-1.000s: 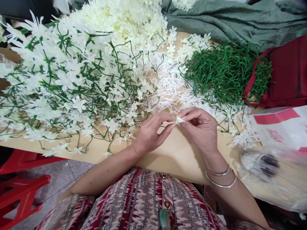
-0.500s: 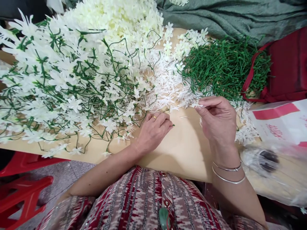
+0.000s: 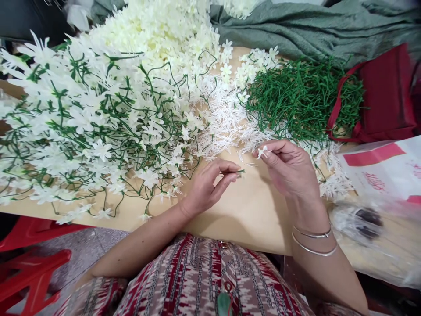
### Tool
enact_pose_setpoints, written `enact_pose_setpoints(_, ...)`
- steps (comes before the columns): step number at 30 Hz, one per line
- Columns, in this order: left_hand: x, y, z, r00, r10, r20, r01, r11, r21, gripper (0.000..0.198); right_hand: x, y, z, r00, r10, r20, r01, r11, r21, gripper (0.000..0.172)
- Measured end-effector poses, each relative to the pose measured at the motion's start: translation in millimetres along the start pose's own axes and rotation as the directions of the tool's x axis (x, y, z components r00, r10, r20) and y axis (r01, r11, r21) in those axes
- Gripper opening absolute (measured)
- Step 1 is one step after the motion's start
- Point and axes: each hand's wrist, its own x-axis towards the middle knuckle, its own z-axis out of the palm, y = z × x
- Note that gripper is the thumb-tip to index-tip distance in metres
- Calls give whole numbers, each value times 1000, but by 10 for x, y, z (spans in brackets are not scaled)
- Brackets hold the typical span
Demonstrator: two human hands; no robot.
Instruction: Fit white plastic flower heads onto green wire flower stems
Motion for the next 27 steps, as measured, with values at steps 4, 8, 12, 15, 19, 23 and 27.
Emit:
enact_pose_setpoints(4, 3, -54, 17, 986, -160, 39, 165, 964, -207, 17, -6, -33, 4, 990, 124, 71, -128, 990, 60, 30)
enact_pose_setpoints(8, -11, -114, 51, 955, -293, 45, 294, 916, -272, 21, -17, -62, 0, 959, 194, 209, -216, 973, 87, 32)
enact_pose_setpoints(12, -17, -148, 81, 949, -309, 58, 311, 899, -309, 22, -35, -58, 34, 911, 282, 301, -324, 940, 102, 32)
enact_pose_setpoints(15, -14, -152, 89, 941, -336, 46, 333, 888, -318, 23, -38, -56, 47, 891, 303, 339, -348, 934, 79, 31)
enact_pose_setpoints(19, -7, -142, 89, 933, -356, 44, 351, 881, -317, 25, -31, -72, 48, 862, 334, 380, -379, 924, 49, 30)
enact_pose_setpoints(23, -4, -133, 87, 942, -331, 61, 333, 890, -311, 27, -46, -74, 77, 866, 343, 363, -386, 921, 48, 33)
enact_pose_setpoints(27, -9, -128, 87, 935, -342, 95, 354, 880, -316, 28, -78, -87, 107, 861, 374, 344, -412, 910, 42, 31)
